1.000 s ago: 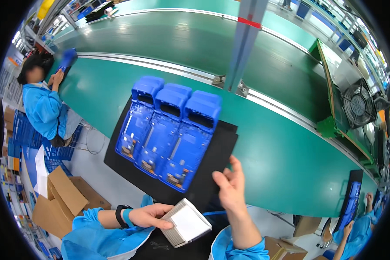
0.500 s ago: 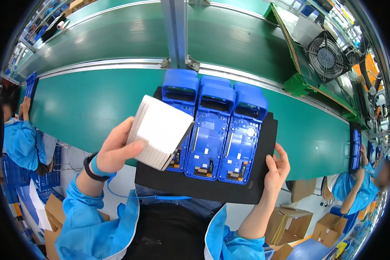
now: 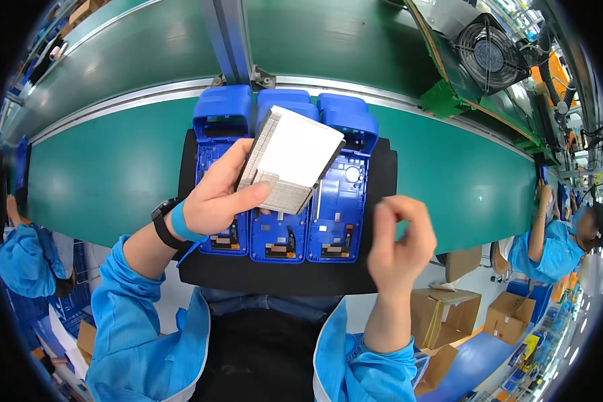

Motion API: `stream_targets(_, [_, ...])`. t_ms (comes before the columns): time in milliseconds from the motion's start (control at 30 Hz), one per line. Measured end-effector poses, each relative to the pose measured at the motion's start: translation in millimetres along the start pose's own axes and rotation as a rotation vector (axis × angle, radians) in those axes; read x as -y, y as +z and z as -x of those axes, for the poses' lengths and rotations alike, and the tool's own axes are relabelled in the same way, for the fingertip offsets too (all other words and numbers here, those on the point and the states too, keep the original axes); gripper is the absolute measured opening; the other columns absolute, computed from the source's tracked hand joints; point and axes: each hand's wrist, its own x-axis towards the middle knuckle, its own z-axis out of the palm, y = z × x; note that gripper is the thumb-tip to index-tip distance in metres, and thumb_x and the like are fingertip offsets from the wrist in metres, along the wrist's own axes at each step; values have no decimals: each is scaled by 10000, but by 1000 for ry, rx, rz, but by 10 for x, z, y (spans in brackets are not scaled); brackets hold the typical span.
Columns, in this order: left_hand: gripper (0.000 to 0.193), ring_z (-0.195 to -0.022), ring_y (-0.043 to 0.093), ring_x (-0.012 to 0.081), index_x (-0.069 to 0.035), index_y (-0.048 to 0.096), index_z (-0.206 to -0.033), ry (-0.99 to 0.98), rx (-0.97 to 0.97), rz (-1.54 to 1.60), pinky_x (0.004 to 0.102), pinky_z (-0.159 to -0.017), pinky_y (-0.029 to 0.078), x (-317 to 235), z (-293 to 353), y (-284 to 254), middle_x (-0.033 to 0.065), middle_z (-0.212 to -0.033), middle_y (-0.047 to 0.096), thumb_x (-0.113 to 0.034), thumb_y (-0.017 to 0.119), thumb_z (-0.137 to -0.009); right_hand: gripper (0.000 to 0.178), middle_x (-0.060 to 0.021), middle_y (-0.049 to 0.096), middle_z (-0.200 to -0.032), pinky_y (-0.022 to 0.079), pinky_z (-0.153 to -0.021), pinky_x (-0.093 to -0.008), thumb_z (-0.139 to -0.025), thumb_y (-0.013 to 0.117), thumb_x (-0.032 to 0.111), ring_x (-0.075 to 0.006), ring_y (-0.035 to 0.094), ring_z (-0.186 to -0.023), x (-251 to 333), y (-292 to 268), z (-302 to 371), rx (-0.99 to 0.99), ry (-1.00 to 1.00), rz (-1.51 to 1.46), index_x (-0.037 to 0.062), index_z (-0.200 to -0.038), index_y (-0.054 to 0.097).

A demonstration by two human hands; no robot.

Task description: Assembling electronic components by manually peeling and applying small parts to smartphone frames on a production line.

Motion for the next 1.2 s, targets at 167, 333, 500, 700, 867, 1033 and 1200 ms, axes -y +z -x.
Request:
stream_targets(167, [486,-954,627,150,27,425,-1385,162,39,-127,318,-837,516,139,33,-64,116,-1103,650,-137,623,-973,190,-126,655,-873,506,-642,-332,-765,755,-66,-269,635,-752,422,559,-255,179,-307,-22,1,-920,666])
stream_targets(333, [483,-945,664,192,38,446,-1358,229,29,-211,355,-827,512,105,69,-81,153,-1030,677,-118,633,-941,183,-92,635,-869,496,-648,-309,-775,758,-68,-221,616,-752,437,772,-323,290,-454,37,12,-913,670])
stream_targets(500, [501,-807,674,245,32,452,-1353,221,51,-279,360,-727,513,113,79,-105,158,-916,671,-115,651,-918,182,-96,631,-863,490,-654,-319,-768,757,-62,-241,615,-769,405,784,-307,323,-433,43,15,-901,659])
stream_targets(700, [514,-760,677,275,22,467,-1355,195,36,-333,355,-702,518,30,111,-88,160,-870,663,-93,668,-896,214,-106,591,-851,480,-629,-358,-755,741,-62,-279,589,-747,432,801,-331,360,-498,114,23,-904,612])
stream_targets(867, [472,-816,681,335,25,523,-1318,452,-110,-472,372,-733,537,137,89,-65,191,-991,676,-75,687,-887,216,-125,569,-854,473,-639,-378,-773,717,-66,-306,572,-741,422,850,-242,294,-419,57,28,-913,583])
stream_targets(1033, [455,-872,694,338,33,539,-1296,501,-132,-538,364,-764,546,118,132,-61,207,-1037,671,-84,697,-886,99,-83,534,-823,416,-633,-283,-870,607,-83,-188,499,-707,473,808,-222,308,-350,-50,1,-876,554])
stream_targets(1200, [422,-870,678,169,41,541,-1272,394,-221,-382,308,-752,534,124,124,-74,162,-1022,682,-131,699,-921,88,-79,529,-836,402,-631,-274,-883,578,-86,-159,479,-705,433,732,-248,346,-420,-48,-5,-870,545])
